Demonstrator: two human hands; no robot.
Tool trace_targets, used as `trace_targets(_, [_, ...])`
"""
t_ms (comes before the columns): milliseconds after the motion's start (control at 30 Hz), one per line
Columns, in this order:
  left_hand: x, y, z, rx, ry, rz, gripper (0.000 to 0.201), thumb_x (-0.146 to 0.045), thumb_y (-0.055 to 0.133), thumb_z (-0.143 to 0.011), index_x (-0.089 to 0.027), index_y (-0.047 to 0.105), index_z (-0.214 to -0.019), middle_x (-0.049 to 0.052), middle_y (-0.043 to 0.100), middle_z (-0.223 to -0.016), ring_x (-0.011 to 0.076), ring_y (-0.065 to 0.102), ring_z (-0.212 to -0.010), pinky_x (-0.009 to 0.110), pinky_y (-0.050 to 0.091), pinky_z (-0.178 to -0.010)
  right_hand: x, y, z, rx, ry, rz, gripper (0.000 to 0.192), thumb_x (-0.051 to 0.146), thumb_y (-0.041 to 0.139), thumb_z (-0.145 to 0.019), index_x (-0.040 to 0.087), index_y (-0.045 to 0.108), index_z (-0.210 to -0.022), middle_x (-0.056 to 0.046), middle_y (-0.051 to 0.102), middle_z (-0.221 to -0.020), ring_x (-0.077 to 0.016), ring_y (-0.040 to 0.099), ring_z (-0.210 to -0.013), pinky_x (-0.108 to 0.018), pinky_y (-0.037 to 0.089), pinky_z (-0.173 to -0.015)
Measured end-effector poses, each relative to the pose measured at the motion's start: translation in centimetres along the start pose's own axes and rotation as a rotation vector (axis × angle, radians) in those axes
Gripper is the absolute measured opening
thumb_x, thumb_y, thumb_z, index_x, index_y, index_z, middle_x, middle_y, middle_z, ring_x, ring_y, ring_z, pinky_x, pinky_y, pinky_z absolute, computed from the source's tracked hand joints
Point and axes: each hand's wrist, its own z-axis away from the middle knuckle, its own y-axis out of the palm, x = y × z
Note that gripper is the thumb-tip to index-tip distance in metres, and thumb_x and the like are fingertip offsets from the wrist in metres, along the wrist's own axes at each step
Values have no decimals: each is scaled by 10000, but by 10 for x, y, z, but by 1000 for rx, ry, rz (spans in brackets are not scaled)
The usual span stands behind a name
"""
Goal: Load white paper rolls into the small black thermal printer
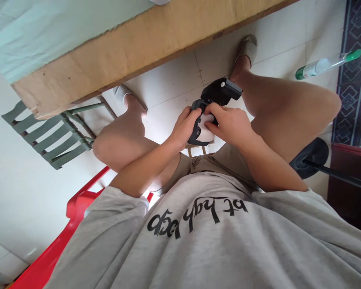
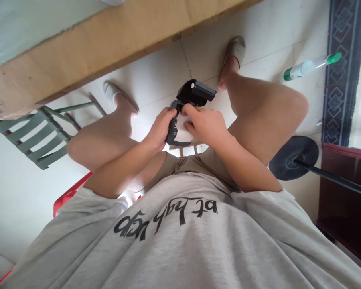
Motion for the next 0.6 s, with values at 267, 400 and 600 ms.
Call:
trace_targets(267, [3, 2, 2, 39, -10, 28, 272, -438, 680, -1019, -206, 587, -913, 5, 621, -865, 145, 615, -828, 249, 465, -729, -49, -32, 12, 22, -221, -651, 438, 525, 786, -806, 244, 648, -1113, -10, 712, -874, -104, 519, -625, -269, 372, -600])
trace_targets(400, [5, 0, 0, 70, -70, 126, 355, -536, 739, -992, -219, 586, -951, 7, 623, -862, 155, 638, -750, 286, 525, -724, -63, -39, 10, -155, -211, -1231, 736, 867, 781, -673, 307, 561, -1096, -37, 679, -872, -135, 454, -575, -310, 350, -471])
trace_targets(600, [2, 0, 1, 64, -40, 159, 383, -564, 754, -972, -225, 578, -944, 3, 620, -834, 154, 649, -724, 273, 538, -661, -57, -34, -4, -339, -125, -1092, 723, 904, 716, -714, 295, 508, -1043, -25, 550, -804, -127, 435, -609, -307, 360, -511])
